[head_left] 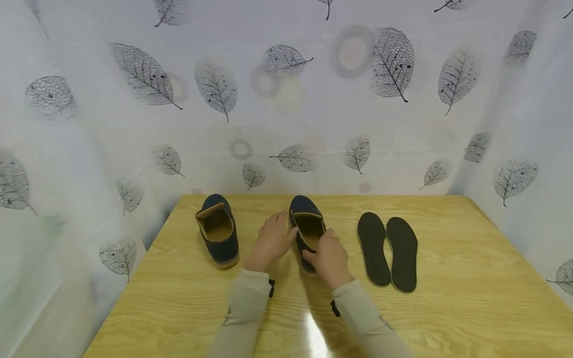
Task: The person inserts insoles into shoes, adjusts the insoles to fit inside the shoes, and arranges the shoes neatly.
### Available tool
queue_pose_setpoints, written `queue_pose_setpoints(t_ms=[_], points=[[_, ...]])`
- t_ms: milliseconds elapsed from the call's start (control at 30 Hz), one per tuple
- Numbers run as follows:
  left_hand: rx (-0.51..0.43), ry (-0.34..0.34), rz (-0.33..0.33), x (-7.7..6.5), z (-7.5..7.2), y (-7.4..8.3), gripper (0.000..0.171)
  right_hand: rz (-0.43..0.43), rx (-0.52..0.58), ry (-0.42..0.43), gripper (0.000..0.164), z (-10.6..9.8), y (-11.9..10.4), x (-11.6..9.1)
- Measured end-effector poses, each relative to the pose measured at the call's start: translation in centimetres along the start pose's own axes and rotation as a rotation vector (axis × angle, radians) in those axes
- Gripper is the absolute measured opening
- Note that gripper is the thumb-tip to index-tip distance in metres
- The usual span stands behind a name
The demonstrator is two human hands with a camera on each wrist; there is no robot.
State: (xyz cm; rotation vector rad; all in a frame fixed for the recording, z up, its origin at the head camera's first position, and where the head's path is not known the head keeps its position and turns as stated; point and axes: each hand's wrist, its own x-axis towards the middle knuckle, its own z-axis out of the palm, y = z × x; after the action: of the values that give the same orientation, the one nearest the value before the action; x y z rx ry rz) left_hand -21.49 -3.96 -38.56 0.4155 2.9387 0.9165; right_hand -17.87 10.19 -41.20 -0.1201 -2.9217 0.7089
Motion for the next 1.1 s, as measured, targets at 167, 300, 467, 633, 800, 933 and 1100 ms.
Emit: queue_pose_setpoints(t_ms=[167, 300, 467, 633, 800, 933, 1100], points=[[-0.128, 0.038, 0.021, 0.7, 2.5, 0.8, 0.061, 0.031, 0.010, -0.007, 0.081, -0.4, 0.8, -0.2], [-0.213, 0.023, 0.008, 1.0, 3.8, 1.4, 0.061, 0.036, 0.028, -0.003, 0.080, -0.8, 1.3, -0.4], [-0.278, -0.038, -0.017, 1.0, 4.3, 2.1, 0.059, 0.017, 0.045, 0.009, 0.069, -1.4, 2.0, -1.0], [-0.273, -0.040, -0.007, 0.8, 4.7, 2.7, 0.057, -0.003, 0.036, 0.009, 0.064, -1.7, 2.8, -1.6], [-0.263, -0.033, 0.035, 0.6, 5.1, 3.2, 0.057, 0.017, 0.022, 0.006, 0.065, -2.1, 3.3, -2.1], [-0.260, -0.040, 0.053, 0.5, 5.3, 3.6, 0.057, 0.012, 0.006, 0.015, 0.065, -2.7, 3.7, -2.5], [-0.249, -0.060, 0.032, 0.3, 5.8, 4.1, 0.059, 0.013, 0.021, 0.001, 0.071, -3.3, 4.2, -3.1]])
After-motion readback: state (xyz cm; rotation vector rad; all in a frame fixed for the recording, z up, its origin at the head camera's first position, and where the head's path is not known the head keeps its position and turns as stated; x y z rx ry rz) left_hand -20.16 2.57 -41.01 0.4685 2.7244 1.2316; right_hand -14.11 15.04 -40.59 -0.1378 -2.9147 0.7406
